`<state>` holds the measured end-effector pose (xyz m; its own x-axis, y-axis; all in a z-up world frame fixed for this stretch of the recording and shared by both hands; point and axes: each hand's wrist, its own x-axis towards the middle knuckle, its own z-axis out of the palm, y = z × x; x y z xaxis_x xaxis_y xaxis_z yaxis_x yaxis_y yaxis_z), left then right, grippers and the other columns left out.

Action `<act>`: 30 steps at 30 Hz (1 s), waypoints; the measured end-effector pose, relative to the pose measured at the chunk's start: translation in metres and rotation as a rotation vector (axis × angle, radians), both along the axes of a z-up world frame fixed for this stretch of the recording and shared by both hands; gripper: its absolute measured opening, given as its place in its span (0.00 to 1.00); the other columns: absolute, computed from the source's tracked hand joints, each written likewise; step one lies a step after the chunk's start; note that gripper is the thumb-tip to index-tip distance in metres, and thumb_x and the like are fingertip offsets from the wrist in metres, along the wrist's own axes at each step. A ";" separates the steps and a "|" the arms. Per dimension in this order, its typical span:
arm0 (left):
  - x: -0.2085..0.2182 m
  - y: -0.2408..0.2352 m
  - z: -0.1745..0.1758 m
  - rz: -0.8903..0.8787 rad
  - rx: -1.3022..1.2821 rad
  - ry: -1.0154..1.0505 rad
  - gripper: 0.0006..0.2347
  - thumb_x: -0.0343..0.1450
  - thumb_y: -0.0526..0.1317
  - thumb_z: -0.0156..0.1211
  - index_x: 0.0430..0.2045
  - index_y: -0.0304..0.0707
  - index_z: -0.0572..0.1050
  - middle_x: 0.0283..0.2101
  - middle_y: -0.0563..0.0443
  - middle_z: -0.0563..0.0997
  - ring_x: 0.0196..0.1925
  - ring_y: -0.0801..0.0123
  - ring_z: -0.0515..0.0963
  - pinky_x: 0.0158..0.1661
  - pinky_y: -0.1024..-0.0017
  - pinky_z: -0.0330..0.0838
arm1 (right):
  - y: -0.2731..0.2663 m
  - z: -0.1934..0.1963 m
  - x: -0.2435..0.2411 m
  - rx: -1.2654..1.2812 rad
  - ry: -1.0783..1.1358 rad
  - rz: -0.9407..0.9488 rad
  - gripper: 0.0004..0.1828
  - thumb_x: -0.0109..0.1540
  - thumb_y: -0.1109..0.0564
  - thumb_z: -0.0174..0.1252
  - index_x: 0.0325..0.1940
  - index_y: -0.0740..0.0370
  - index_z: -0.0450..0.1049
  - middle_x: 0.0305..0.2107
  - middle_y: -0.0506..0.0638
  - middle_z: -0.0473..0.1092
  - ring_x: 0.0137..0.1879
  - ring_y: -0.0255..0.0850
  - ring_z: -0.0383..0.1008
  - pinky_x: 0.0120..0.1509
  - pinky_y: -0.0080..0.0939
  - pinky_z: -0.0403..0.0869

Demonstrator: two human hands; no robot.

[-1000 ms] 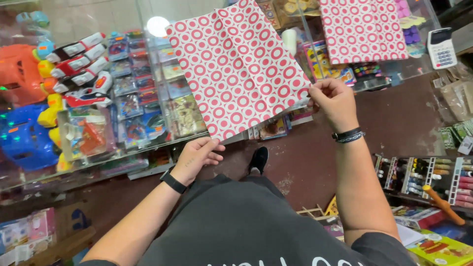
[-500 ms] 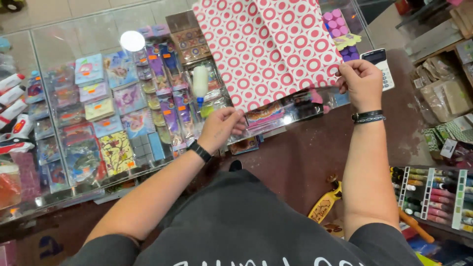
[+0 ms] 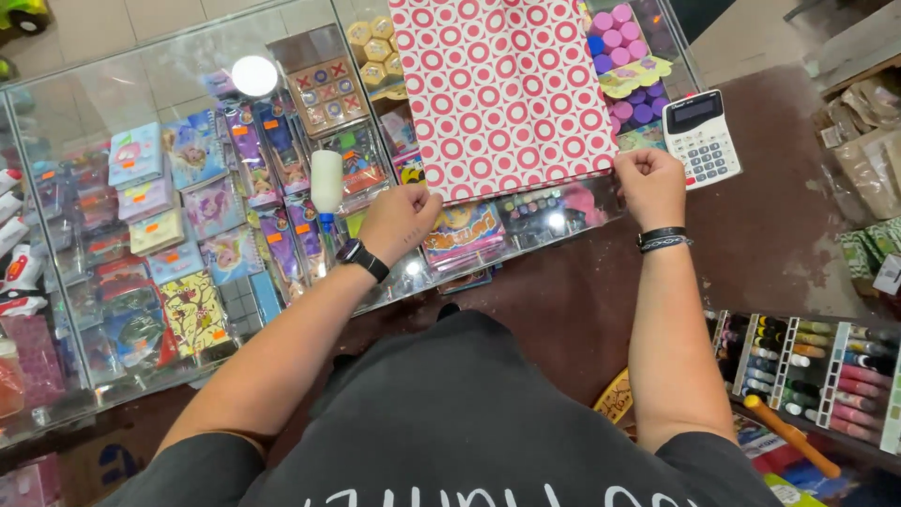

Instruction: Assembling paper bags by folding patterned paper sheets and applying glue at a checkout counter.

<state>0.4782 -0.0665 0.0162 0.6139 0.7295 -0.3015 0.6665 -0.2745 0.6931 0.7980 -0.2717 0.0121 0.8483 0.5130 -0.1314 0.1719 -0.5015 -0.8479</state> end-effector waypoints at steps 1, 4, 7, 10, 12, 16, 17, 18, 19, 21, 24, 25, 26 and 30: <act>0.001 -0.002 0.001 -0.004 0.026 0.033 0.15 0.70 0.53 0.57 0.19 0.45 0.79 0.20 0.52 0.79 0.34 0.53 0.84 0.38 0.61 0.77 | 0.001 -0.007 0.005 -0.034 -0.022 -0.013 0.05 0.62 0.53 0.63 0.34 0.55 0.78 0.13 0.47 0.69 0.17 0.32 0.69 0.21 0.31 0.68; 0.001 0.001 0.017 -0.069 0.036 0.027 0.16 0.72 0.50 0.56 0.16 0.41 0.77 0.17 0.50 0.77 0.31 0.52 0.84 0.36 0.63 0.77 | 0.000 -0.005 0.003 -0.075 -0.035 -0.030 0.05 0.61 0.53 0.62 0.35 0.56 0.78 0.16 0.47 0.71 0.19 0.32 0.70 0.26 0.31 0.71; 0.004 0.002 0.029 -0.115 0.010 0.099 0.16 0.71 0.50 0.54 0.16 0.41 0.77 0.20 0.46 0.79 0.35 0.47 0.84 0.38 0.60 0.76 | -0.001 0.000 0.001 -0.091 -0.041 -0.022 0.06 0.61 0.51 0.63 0.35 0.54 0.78 0.15 0.46 0.70 0.20 0.32 0.70 0.26 0.31 0.71; 0.004 0.007 0.018 -0.122 0.016 0.116 0.17 0.72 0.50 0.55 0.14 0.44 0.76 0.18 0.50 0.78 0.32 0.51 0.84 0.36 0.64 0.75 | 0.002 0.011 -0.008 -0.097 -0.054 -0.029 0.06 0.60 0.52 0.63 0.35 0.55 0.79 0.16 0.46 0.71 0.20 0.32 0.71 0.27 0.31 0.72; 0.004 0.008 0.020 -0.130 0.002 0.121 0.17 0.72 0.50 0.55 0.13 0.43 0.76 0.18 0.48 0.78 0.32 0.49 0.84 0.36 0.63 0.75 | 0.002 0.011 -0.009 -0.101 -0.061 -0.026 0.06 0.61 0.53 0.63 0.35 0.56 0.79 0.17 0.46 0.72 0.20 0.33 0.71 0.27 0.32 0.72; 0.002 0.009 0.026 -0.157 -0.016 0.133 0.18 0.72 0.50 0.54 0.13 0.41 0.75 0.18 0.45 0.78 0.34 0.45 0.84 0.37 0.60 0.75 | 0.001 0.004 -0.003 -0.118 -0.106 0.003 0.07 0.61 0.53 0.62 0.37 0.59 0.79 0.21 0.48 0.74 0.24 0.34 0.74 0.30 0.35 0.74; 0.002 0.011 0.024 -0.158 -0.014 0.134 0.18 0.72 0.50 0.54 0.13 0.41 0.75 0.18 0.45 0.78 0.34 0.45 0.84 0.37 0.60 0.75 | 0.001 0.004 -0.004 -0.116 -0.105 0.002 0.07 0.61 0.53 0.62 0.37 0.59 0.79 0.21 0.48 0.74 0.24 0.34 0.74 0.30 0.35 0.74; 0.001 0.013 0.021 -0.168 -0.018 0.139 0.18 0.72 0.50 0.54 0.12 0.41 0.74 0.18 0.45 0.78 0.33 0.46 0.84 0.35 0.61 0.74 | 0.001 0.005 -0.004 -0.133 -0.124 0.006 0.07 0.61 0.53 0.63 0.37 0.59 0.79 0.22 0.47 0.74 0.25 0.35 0.74 0.31 0.37 0.74; 0.001 0.015 0.018 -0.178 -0.023 0.145 0.17 0.71 0.49 0.54 0.11 0.42 0.74 0.17 0.45 0.77 0.31 0.47 0.83 0.34 0.62 0.74 | 0.000 0.005 -0.005 -0.150 -0.142 0.009 0.08 0.61 0.53 0.63 0.37 0.58 0.79 0.22 0.47 0.74 0.26 0.35 0.75 0.32 0.38 0.74; 0.001 0.015 0.019 -0.179 -0.018 0.147 0.18 0.71 0.49 0.54 0.11 0.43 0.74 0.16 0.45 0.77 0.30 0.49 0.83 0.33 0.62 0.74 | 0.000 0.001 -0.005 -0.156 -0.172 0.003 0.07 0.61 0.53 0.63 0.37 0.59 0.79 0.23 0.48 0.74 0.28 0.39 0.75 0.34 0.42 0.74; 0.001 0.015 0.026 -0.172 -0.025 0.136 0.18 0.72 0.48 0.55 0.10 0.42 0.74 0.15 0.46 0.76 0.28 0.51 0.82 0.32 0.64 0.73 | 0.002 0.005 -0.012 -0.181 -0.221 -0.004 0.06 0.61 0.55 0.62 0.37 0.59 0.80 0.24 0.48 0.74 0.32 0.42 0.76 0.38 0.46 0.74; 0.002 0.014 0.029 -0.168 -0.036 0.122 0.18 0.73 0.48 0.55 0.10 0.42 0.73 0.15 0.47 0.76 0.27 0.52 0.82 0.32 0.65 0.73 | 0.002 0.008 -0.015 -0.201 -0.240 -0.008 0.06 0.62 0.55 0.61 0.37 0.58 0.80 0.24 0.47 0.74 0.33 0.43 0.76 0.41 0.45 0.75; 0.002 0.013 0.030 -0.170 -0.035 0.123 0.18 0.73 0.48 0.55 0.10 0.42 0.73 0.15 0.47 0.76 0.27 0.52 0.82 0.32 0.65 0.73 | 0.001 0.006 -0.014 -0.201 -0.239 -0.009 0.06 0.62 0.55 0.61 0.37 0.58 0.80 0.24 0.47 0.74 0.33 0.43 0.76 0.41 0.45 0.75; 0.003 0.013 0.031 -0.157 -0.035 0.128 0.19 0.73 0.48 0.56 0.10 0.41 0.74 0.15 0.46 0.76 0.27 0.53 0.81 0.31 0.65 0.72 | 0.000 0.003 -0.012 -0.205 -0.230 -0.011 0.05 0.61 0.55 0.60 0.36 0.56 0.80 0.22 0.45 0.73 0.32 0.42 0.76 0.39 0.44 0.75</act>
<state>0.4814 -0.0533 0.0470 0.6741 0.6161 -0.4074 0.7008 -0.3592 0.6164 0.7859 -0.2719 0.0154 0.8733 0.4859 -0.0355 0.3407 -0.6611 -0.6684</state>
